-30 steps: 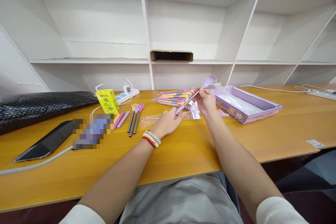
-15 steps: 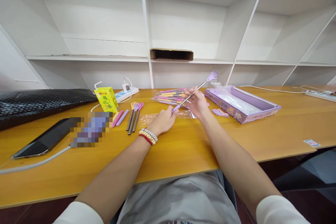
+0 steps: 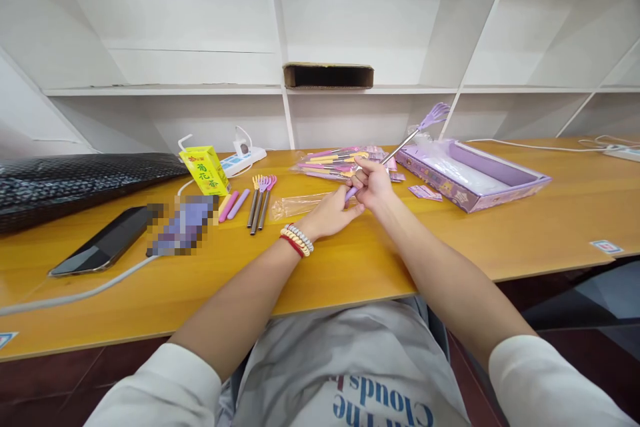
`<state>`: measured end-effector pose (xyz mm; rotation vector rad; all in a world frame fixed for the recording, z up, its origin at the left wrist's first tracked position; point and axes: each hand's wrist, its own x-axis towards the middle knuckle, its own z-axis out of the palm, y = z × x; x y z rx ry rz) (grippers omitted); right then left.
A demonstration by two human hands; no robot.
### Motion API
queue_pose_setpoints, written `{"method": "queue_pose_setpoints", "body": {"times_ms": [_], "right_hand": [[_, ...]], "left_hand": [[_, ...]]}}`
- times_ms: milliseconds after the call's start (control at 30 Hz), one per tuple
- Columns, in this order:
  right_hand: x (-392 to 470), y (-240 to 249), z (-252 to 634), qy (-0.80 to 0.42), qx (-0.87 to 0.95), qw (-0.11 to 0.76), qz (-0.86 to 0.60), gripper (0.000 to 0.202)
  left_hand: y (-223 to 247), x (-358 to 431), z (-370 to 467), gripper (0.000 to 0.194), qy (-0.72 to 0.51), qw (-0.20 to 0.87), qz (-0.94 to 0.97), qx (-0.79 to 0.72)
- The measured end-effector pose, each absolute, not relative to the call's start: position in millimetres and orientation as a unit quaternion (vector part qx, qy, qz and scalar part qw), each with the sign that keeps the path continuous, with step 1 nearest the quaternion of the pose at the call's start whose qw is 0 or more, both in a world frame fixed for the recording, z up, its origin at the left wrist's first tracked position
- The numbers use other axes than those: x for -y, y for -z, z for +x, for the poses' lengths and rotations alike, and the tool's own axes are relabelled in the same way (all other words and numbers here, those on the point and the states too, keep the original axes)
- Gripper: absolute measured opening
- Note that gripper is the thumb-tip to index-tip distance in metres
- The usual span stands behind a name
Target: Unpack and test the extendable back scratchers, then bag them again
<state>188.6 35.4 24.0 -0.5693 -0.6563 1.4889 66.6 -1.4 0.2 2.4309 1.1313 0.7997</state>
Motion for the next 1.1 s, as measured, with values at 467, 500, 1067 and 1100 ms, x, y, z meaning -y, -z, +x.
{"method": "queue_pose_setpoints", "body": {"times_ms": [467,500,1067,1100], "right_hand": [[-29,-39,173,-0.611,0.217,0.703,-0.292,0.040],[-29,-40,173,-0.611,0.213,0.705,-0.291,0.040],[-19,-62,184,-0.610,0.214,0.697,-0.310,0.036],[-18,-62,185,-0.615,0.219,0.692,-0.307,0.036]], "left_hand": [[-3,-2,74,0.049,-0.230,0.019,0.808,-0.542],[-4,-1,74,0.048,-0.228,0.011,0.807,-0.545],[-27,11,73,0.047,-0.234,0.224,0.827,-0.460],[-28,13,73,0.048,-0.228,0.251,0.815,-0.469]]}}
